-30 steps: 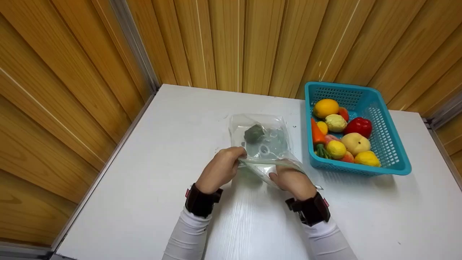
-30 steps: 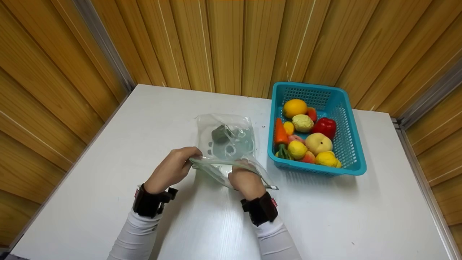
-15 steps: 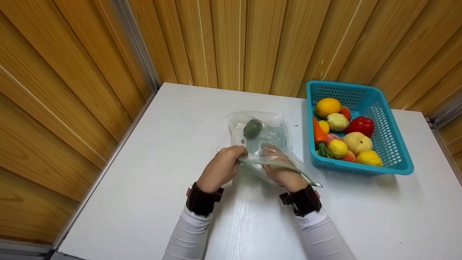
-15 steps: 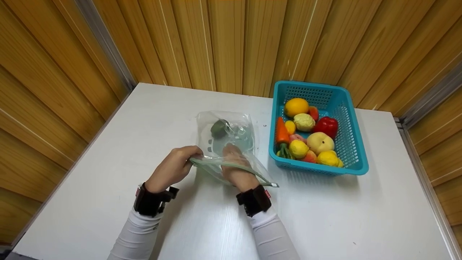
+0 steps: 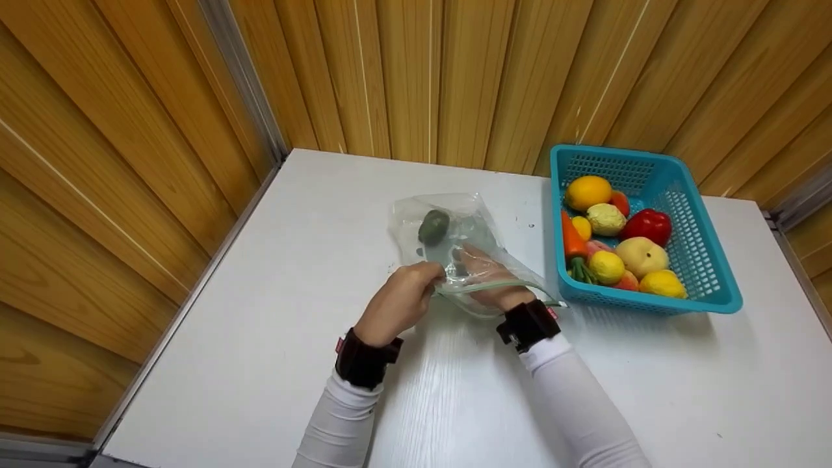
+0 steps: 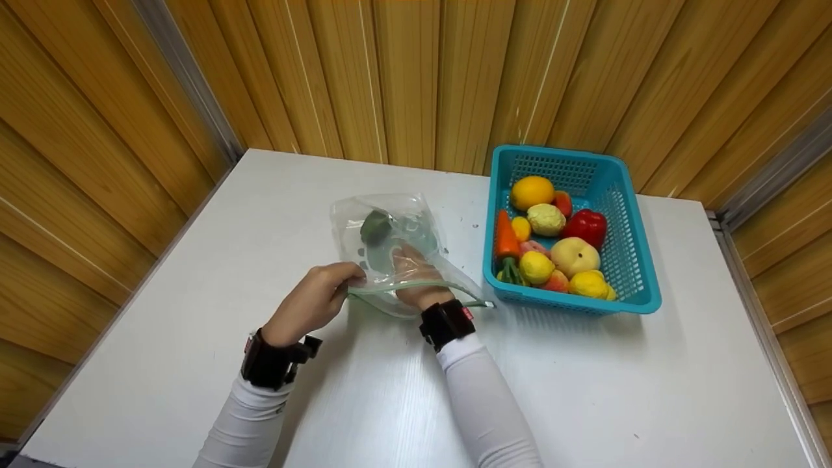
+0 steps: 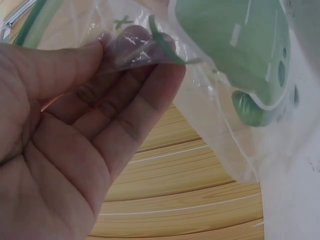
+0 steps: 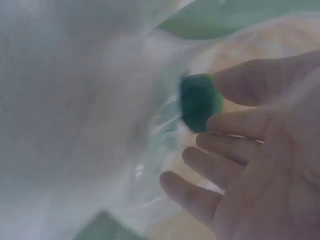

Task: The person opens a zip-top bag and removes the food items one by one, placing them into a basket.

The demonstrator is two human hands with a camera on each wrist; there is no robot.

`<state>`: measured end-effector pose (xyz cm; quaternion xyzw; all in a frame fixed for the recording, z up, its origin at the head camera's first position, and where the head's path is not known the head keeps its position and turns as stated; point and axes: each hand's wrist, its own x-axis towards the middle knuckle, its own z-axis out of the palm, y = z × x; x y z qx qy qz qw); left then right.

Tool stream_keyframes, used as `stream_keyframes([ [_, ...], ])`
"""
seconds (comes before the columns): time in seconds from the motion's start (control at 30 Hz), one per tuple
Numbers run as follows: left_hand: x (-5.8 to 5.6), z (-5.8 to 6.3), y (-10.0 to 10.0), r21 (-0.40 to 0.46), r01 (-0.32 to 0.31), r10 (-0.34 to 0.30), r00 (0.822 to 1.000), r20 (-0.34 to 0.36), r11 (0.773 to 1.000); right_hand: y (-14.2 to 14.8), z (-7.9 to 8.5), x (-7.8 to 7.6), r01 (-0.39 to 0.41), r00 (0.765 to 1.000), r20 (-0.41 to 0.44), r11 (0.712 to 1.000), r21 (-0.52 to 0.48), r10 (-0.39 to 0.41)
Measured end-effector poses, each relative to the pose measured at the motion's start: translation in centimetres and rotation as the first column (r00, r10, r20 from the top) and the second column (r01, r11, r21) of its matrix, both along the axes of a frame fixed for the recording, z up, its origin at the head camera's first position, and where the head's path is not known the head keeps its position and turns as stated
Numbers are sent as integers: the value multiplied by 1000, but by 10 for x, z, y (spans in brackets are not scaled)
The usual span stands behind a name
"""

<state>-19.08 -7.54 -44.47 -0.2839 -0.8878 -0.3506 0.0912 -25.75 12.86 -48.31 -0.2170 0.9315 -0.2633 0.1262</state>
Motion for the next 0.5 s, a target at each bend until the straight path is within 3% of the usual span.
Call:
stream_keyframes([
  [0.13,0,-1,0,-3,6,-6,1000,-2,1000,1,-5,-4,-38,999,-26,999,-37,37],
  [0.23,-1,-1,0,-2,6,-6,1000,-8,1000,1,-5,-5,-55,998,-18,998,-6,55],
  [0.4,-1,-1,0,5,6,-6,1000,-14,1000,1,3,-2,-10,997,74,999,39,7],
  [0.5,-1,0,-1,6,0,0,1000,-3,1000,1,8,3,-3,1000,23,998,61,2],
])
